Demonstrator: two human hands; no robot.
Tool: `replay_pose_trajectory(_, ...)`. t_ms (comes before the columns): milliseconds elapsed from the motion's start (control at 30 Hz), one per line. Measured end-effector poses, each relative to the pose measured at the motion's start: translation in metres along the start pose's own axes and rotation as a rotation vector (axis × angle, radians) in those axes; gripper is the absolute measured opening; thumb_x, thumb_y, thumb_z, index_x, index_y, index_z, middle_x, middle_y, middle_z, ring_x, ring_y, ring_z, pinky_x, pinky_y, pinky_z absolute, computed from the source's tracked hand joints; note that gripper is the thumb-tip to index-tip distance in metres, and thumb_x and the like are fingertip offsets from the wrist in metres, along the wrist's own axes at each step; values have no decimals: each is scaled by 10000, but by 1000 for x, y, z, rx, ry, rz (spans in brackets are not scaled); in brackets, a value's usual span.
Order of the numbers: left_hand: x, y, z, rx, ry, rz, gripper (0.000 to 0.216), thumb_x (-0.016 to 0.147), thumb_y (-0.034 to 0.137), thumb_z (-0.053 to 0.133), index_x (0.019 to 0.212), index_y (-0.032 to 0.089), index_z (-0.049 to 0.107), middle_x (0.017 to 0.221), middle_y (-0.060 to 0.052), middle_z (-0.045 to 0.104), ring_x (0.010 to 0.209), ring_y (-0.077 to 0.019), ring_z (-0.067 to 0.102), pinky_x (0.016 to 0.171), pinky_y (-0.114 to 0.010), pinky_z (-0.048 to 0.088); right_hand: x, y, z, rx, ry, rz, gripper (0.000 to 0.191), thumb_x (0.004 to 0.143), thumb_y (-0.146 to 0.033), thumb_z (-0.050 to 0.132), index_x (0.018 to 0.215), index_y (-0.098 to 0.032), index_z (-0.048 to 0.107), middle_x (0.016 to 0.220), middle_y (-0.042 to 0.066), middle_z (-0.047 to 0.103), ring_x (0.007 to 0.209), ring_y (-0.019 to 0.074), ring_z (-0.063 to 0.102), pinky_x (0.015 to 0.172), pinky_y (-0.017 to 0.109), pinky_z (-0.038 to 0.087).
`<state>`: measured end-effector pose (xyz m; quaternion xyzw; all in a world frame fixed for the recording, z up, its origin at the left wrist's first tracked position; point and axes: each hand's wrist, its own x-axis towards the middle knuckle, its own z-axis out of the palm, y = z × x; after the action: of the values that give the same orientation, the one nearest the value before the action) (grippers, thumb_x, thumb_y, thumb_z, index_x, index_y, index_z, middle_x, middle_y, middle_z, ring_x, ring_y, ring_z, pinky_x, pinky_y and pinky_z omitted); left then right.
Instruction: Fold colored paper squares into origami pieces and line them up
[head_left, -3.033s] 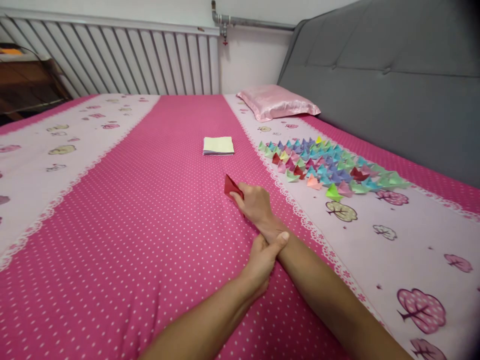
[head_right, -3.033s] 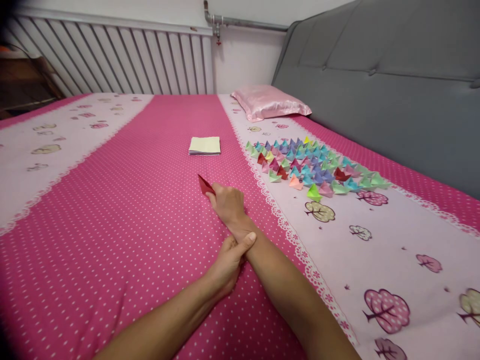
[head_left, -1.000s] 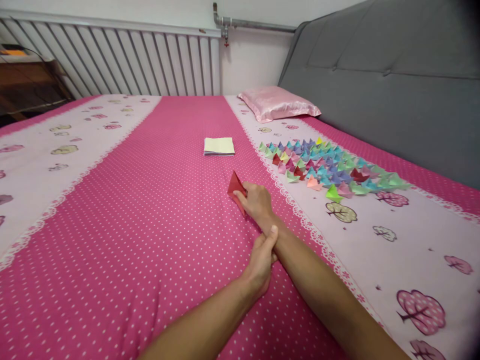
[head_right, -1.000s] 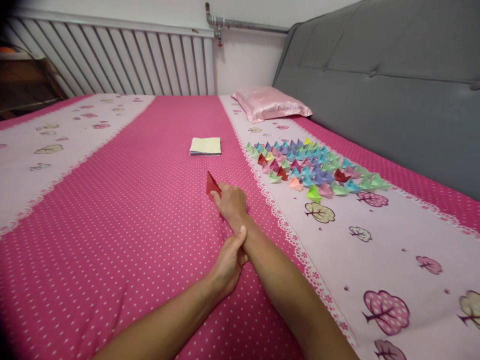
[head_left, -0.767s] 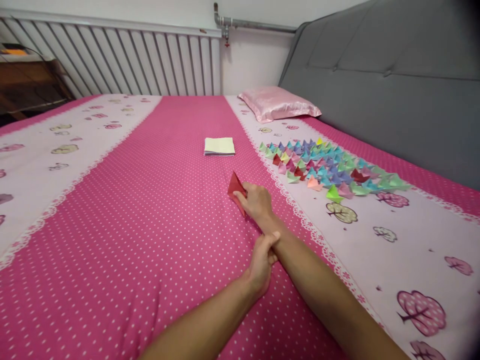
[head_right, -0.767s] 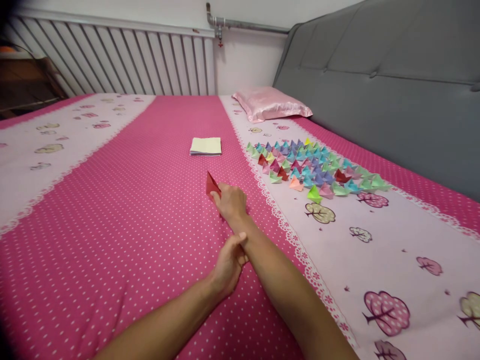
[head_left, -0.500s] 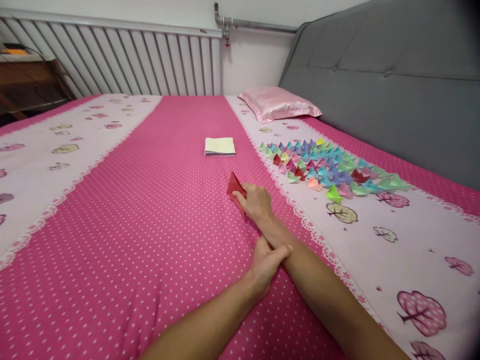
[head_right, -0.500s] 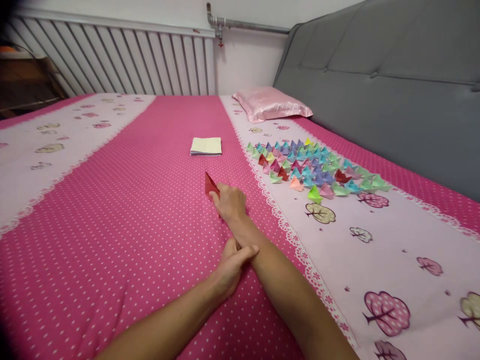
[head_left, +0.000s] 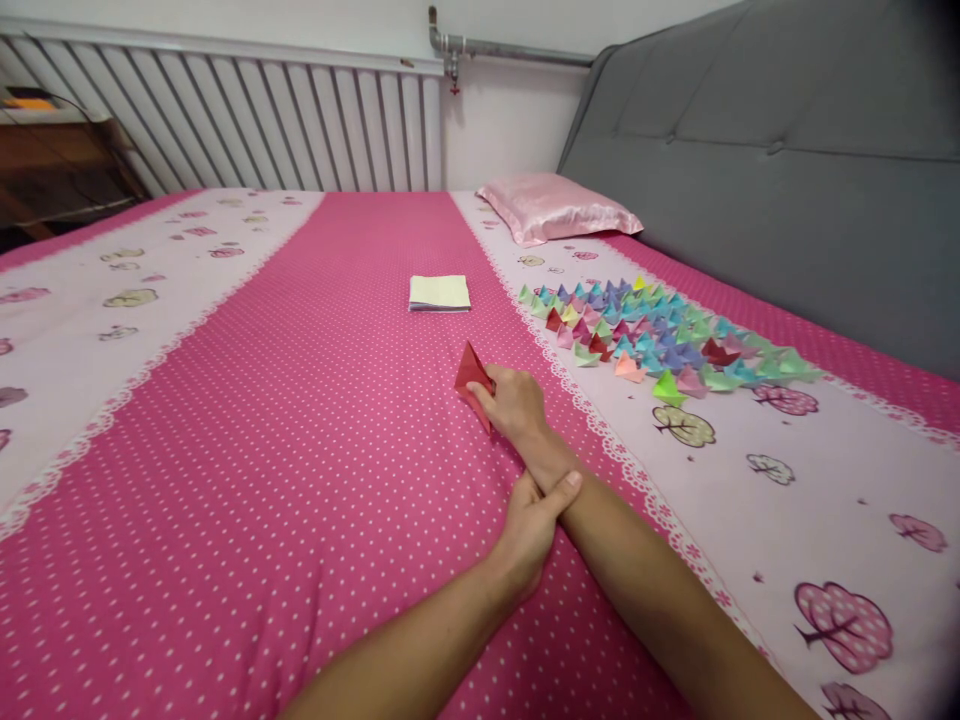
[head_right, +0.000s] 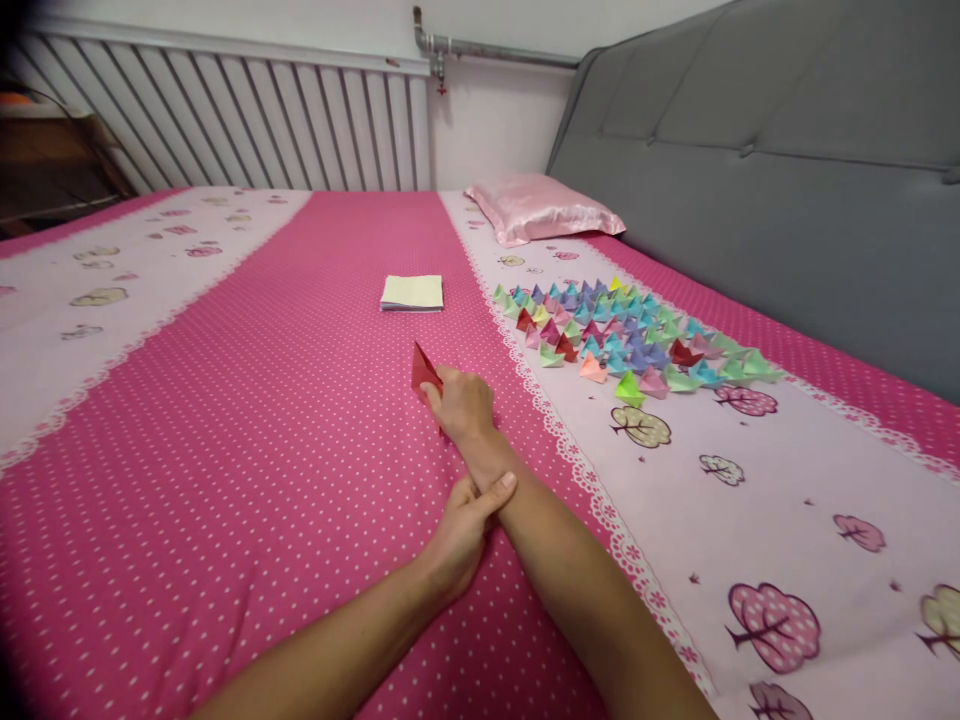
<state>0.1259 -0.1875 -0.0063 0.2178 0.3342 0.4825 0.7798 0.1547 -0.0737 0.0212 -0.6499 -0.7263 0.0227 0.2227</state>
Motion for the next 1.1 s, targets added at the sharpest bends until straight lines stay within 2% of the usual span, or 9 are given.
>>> replay_pose_trajectory(300,-1,4,-1,13,5,-18,417,684,366,705,991,90,643,897,-123,701,966,-260,622,947,-387,404,-3,-5,-1,-26,16,-14,283,851,-423,471,819,-194,635,698,50,662,634,193,590,510,265,314)
replay_pose_trajectory(500,0,4,0,-9,23,-21,408,625,370,749,912,92,665,843,-123,706,916,-269,640,924,-393,417,-2,-3,0,-43,-13,-7,293,854,-431,467,850,-195,640,719,56,667,655,197,597,529,266,336)
replay_pose_trajectory(700,0,5,-2,-13,-2,-31,425,629,401,742,925,104,666,904,-131,702,945,-270,633,943,-396,411,1,0,2,-8,-36,13,283,836,-431,491,819,-195,646,710,52,662,651,189,594,529,262,336)
replay_pose_trajectory(833,1,5,-5,-19,-50,-15,460,719,511,624,1006,153,647,1018,-121,681,1038,-257,595,948,-395,412,1,2,3,28,-15,57,256,817,-408,518,802,-189,651,693,52,656,639,183,582,524,258,324)
replay_pose_trajectory(933,2,2,-6,22,-47,-12,517,748,594,524,991,156,654,1027,-129,677,1055,-249,588,942,-392,414,2,6,5,119,-3,93,237,781,-390,558,734,-176,648,638,35,632,584,158,549,503,245,302)
replay_pose_trajectory(1033,3,1,-6,70,-65,13,574,741,632,485,955,131,663,1003,-147,681,1024,-251,603,927,-389,421,4,11,9,341,-72,107,262,745,-392,589,647,-152,631,561,4,589,512,119,496,478,224,291)
replay_pose_trajectory(1100,3,1,-5,92,-79,41,578,728,631,502,930,115,664,987,-151,684,999,-252,613,914,-384,428,5,13,13,510,-106,125,277,741,-398,588,663,-136,637,555,-5,583,501,108,488,476,213,304)
